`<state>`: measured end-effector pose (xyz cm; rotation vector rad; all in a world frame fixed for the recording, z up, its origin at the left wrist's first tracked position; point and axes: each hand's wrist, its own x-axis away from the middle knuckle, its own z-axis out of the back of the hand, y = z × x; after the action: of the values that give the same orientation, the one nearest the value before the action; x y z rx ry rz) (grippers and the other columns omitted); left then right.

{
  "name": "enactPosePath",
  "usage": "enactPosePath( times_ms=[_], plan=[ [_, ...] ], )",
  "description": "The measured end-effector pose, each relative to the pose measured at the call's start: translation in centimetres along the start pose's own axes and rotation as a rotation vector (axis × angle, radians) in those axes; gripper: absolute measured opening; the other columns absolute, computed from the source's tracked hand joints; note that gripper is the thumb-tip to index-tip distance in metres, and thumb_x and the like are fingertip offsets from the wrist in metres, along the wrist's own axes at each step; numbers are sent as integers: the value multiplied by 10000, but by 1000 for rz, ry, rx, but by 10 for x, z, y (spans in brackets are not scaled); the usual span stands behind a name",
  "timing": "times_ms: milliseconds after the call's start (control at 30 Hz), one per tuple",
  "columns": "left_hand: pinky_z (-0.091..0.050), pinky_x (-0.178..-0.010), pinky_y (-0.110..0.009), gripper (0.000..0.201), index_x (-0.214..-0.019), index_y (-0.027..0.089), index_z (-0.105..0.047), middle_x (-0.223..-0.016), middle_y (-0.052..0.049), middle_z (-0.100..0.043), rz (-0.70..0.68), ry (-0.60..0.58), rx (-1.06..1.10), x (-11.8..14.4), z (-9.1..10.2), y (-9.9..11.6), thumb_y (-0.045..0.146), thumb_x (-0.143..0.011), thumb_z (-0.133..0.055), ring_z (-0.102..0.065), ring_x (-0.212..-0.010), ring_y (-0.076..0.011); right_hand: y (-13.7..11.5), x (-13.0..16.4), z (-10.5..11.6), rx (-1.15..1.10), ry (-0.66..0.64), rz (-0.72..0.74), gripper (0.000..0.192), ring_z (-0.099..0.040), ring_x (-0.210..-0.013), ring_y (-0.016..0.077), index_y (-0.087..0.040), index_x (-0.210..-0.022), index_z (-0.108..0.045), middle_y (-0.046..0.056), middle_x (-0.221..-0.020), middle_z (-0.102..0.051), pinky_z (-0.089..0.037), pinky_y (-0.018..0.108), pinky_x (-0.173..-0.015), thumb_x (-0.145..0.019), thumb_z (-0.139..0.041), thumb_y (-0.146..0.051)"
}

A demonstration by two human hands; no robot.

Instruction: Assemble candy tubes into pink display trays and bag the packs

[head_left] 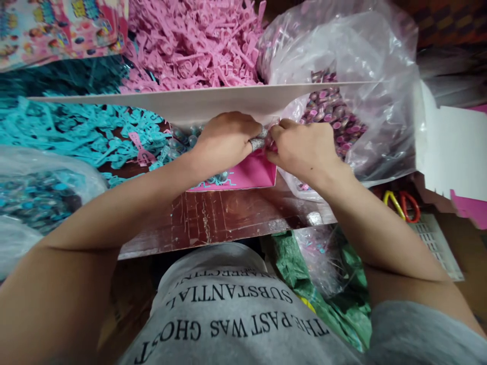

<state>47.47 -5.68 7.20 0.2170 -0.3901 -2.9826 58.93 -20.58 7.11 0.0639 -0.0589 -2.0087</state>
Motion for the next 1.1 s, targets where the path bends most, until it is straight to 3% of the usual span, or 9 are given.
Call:
enactPosePath(
  times_ms=[200, 333, 533, 633, 700, 800, 900, 1000, 1100],
  plan=[
    [-574, -1030, -455, 190, -876, 179, -737, -1010, -100, -774, 8, -66, -106, 3, 9, -8, 67, -881, -584, -720, -1096, -313, 12, -4, -19, -165, 146, 53, 301, -710, -843, 249, -211, -1112, -747, 136, -1220, -746, -479, 355, -676, -1000, -593, -445],
    [-554, -1093, -438, 174, -901, 220, -752, -1010, -34, -782, 1, 101, -10, 30, 20, -20, 141, -908, -597, -726, -1130, -268, 19, -4, -33, -325, 164, 31, 342, -685, -909, 237, -237, -1034, -767, 104, -1229, -705, -490, 354, -709, -1056, -488, -434],
    [-617, -944, -373, 126, -975, 278, -803, -1126, 12, -828, 137, 369, 56, 114, 73, -26, 262, -995, -679, -757, -1067, -197, 20, 1, -41, -351, 179, 58, 386, -647, -882, 232, -230, -937, -788, 115, -1261, -694, -384, 344, -591, -1052, -514, -476],
    [-596, -842, -372, 83, -1010, 333, -808, -1097, 45, -839, 181, 446, -48, 154, 90, -64, 328, -985, -729, -748, -983, -190, 22, 6, -40, -384, 249, 39, 363, -643, -883, 244, -247, -1012, -791, 117, -1342, -678, -387, 344, -593, -1046, -543, -510],
    [-560, -895, -413, 153, -1103, 370, -796, -1104, 59, -836, 278, 379, -205, 173, 88, -107, 402, -981, -709, -704, -994, -221, 24, 8, -39, -463, 297, 49, 330, -648, -924, 258, -258, -1053, -781, 119, -1351, -675, -433, 350, -627, -1029, -584, -522],
    [-488, -1031, -463, 315, -1290, 411, -731, -1232, 60, -806, 271, 193, -214, 188, 64, -177, 479, -1014, -594, -626, -1028, -246, 25, 7, -39, -555, 314, 81, 255, -638, -1030, 268, -269, -1000, -765, 99, -1324, -691, -485, 347, -689, -1005, -645, -494],
    [-427, -1071, -475, 443, -1396, 371, -676, -1342, 14, -770, 111, 68, -180, 190, 30, -229, 538, -1014, -526, -591, -1060, -249, 24, 3, -42, -565, 273, 61, 226, -624, -1098, 268, -265, -932, -741, 71, -1355, -680, -511, 346, -732, -1008, -643, -453],
    [-420, -980, -425, 533, -1321, 306, -733, -1274, -54, -783, 40, 13, -225, 188, 12, -247, 658, -971, -538, -569, -1057, -258, 16, 1, -45, -487, 230, 11, 233, -622, -1125, 268, -251, -920, -731, 53, -1447, -635, -526, 344, -742, -1022, -613, -424],
    [-365, -857, -318, 618, -1177, 282, -785, -1014, -59, -778, 53, -26, -286, 186, 19, -235, 745, -1001, -415, -552, -976, -215, 8, 6, -43, -377, 212, -20, 246, -627, -1149, 288, -245, -1013, -749, 75, -1504, -598, -550, 353, -749, -1042, -577, -419]
  ],
)
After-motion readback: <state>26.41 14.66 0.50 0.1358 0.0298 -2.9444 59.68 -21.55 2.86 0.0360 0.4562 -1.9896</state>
